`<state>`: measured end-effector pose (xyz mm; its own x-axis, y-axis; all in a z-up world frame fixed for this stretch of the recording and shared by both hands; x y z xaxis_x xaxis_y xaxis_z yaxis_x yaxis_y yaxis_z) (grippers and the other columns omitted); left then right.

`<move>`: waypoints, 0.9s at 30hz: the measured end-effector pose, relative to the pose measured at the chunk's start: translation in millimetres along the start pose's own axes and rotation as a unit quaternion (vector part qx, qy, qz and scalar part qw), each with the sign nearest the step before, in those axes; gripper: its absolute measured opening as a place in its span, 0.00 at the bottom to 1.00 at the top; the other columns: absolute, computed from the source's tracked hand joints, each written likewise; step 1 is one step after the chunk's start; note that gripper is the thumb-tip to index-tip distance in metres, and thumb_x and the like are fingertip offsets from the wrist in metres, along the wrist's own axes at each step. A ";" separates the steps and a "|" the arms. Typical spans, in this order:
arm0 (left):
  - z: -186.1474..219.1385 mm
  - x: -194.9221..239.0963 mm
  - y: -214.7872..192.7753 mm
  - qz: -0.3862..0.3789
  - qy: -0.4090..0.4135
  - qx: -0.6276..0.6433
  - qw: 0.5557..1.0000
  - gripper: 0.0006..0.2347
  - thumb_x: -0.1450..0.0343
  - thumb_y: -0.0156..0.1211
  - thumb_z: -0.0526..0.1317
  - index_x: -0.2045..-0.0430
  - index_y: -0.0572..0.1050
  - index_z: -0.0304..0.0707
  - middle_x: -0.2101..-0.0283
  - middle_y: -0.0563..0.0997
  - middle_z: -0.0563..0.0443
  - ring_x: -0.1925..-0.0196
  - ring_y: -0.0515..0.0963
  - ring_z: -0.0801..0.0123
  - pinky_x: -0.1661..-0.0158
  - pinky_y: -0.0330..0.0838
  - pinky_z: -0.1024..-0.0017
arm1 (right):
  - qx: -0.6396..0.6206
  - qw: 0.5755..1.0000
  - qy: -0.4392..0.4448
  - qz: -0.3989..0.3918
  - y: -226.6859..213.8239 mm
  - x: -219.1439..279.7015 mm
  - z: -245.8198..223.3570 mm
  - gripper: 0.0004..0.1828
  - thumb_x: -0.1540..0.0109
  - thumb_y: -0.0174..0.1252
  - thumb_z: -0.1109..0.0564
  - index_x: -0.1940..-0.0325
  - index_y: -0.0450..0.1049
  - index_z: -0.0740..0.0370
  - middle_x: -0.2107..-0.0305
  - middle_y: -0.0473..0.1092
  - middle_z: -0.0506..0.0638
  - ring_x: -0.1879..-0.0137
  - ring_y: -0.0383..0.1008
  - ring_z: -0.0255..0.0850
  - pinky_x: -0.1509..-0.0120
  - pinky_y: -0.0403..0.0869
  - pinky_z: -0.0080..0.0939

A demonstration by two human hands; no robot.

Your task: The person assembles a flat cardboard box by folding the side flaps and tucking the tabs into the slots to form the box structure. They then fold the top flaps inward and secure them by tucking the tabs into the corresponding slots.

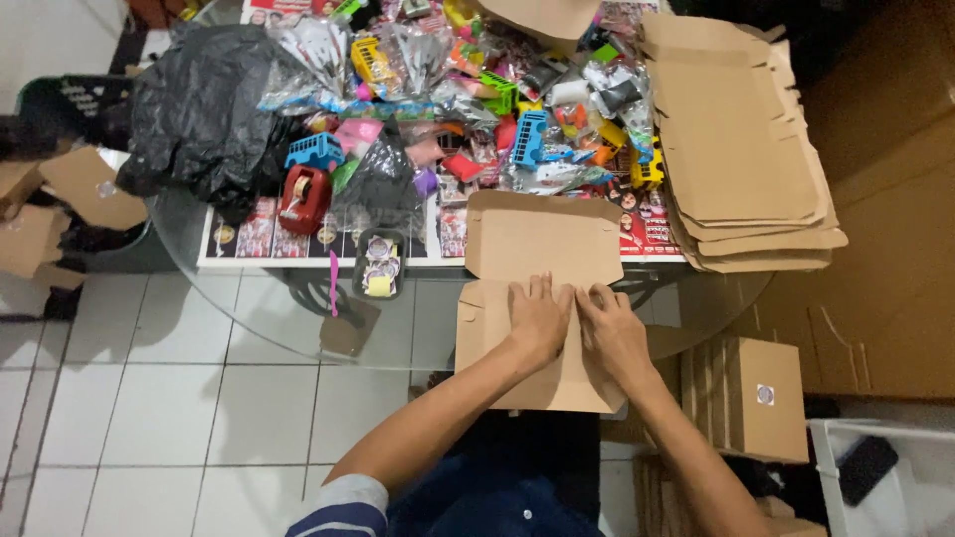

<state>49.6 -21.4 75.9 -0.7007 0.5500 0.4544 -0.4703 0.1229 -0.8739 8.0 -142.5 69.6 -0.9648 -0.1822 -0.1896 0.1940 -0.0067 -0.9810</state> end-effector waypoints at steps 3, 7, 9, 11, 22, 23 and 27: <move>15.4 15.5 -8.5 -0.013 -0.038 -0.031 0.999 0.28 0.22 0.42 0.46 0.25 0.45 0.48 0.25 0.50 0.25 0.24 0.46 0.35 0.38 0.40 0.31 | -0.043 0.999 0.016 0.008 4.7 1.9 6.8 0.14 0.36 0.58 0.53 0.46 0.79 0.45 0.50 0.69 0.44 0.46 0.74 0.43 0.51 0.81 0.35; 25.0 12.8 -2.5 -0.004 -0.059 -0.033 0.998 0.27 0.21 0.39 0.48 0.24 0.44 0.51 0.26 0.50 0.22 0.24 0.46 0.32 0.37 0.40 0.32 | -0.098 0.995 0.009 0.010 -0.5 9.1 13.9 0.13 0.35 0.57 0.52 0.47 0.79 0.47 0.50 0.71 0.44 0.46 0.75 0.44 0.49 0.81 0.37; 27.8 8.8 -0.7 -0.007 -0.068 -0.051 0.996 0.30 0.22 0.45 0.54 0.24 0.45 0.53 0.26 0.50 0.20 0.24 0.47 0.31 0.37 0.42 0.33 | -0.134 0.990 0.023 -0.043 -3.5 10.5 18.1 0.16 0.34 0.56 0.51 0.44 0.79 0.50 0.45 0.73 0.46 0.43 0.74 0.47 0.44 0.80 0.42; 24.7 -2.0 7.5 -0.002 -0.067 -0.047 0.997 0.31 0.23 0.46 0.54 0.25 0.45 0.53 0.26 0.49 0.20 0.24 0.47 0.30 0.37 0.42 0.32 | -0.141 0.988 0.026 -0.053 -6.2 8.4 18.6 0.16 0.34 0.56 0.50 0.43 0.79 0.50 0.44 0.73 0.46 0.42 0.74 0.48 0.43 0.80 0.42; -35.9 14.4 16.2 0.064 0.026 0.153 0.986 0.19 0.22 0.41 0.50 0.35 0.67 0.60 0.30 0.66 0.41 0.26 0.60 0.46 0.37 0.47 0.29 | -0.229 0.969 0.042 -0.077 -20.2 14.1 29.2 0.17 0.36 0.61 0.53 0.44 0.80 0.54 0.44 0.75 0.51 0.41 0.75 0.54 0.41 0.78 0.51; -52.7 23.9 15.9 0.149 0.035 0.155 0.976 0.20 0.26 0.46 0.50 0.37 0.68 0.59 0.36 0.72 0.45 0.31 0.67 0.50 0.40 0.56 0.38 | -0.300 0.947 0.102 -0.048 -34.1 18.3 32.3 0.17 0.36 0.61 0.55 0.43 0.80 0.57 0.49 0.76 0.56 0.45 0.77 0.57 0.45 0.78 0.53; -150.1 48.6 56.6 0.432 -0.034 0.172 0.885 0.23 0.33 0.62 0.49 0.42 0.71 0.51 0.59 0.82 0.50 0.53 0.81 0.57 0.53 0.74 0.57 | -0.341 0.909 0.223 0.085 -21.0 41.8 74.7 0.15 0.32 0.63 0.59 0.41 0.80 0.57 0.56 0.78 0.59 0.50 0.79 0.52 0.50 0.76 0.49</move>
<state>69.4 136.2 22.6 -0.9038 0.2638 -0.3371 0.1286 -0.5838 -0.8016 -23.2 -223.4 85.4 -0.9364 0.2950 -0.1900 0.3392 0.6227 -0.7051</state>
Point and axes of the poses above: each hand's wrist, its own x-axis away from the middle knuckle, its own y-axis out of the palm, z = x × y, the point moved 4 cm from there along -x, towards the middle knuckle
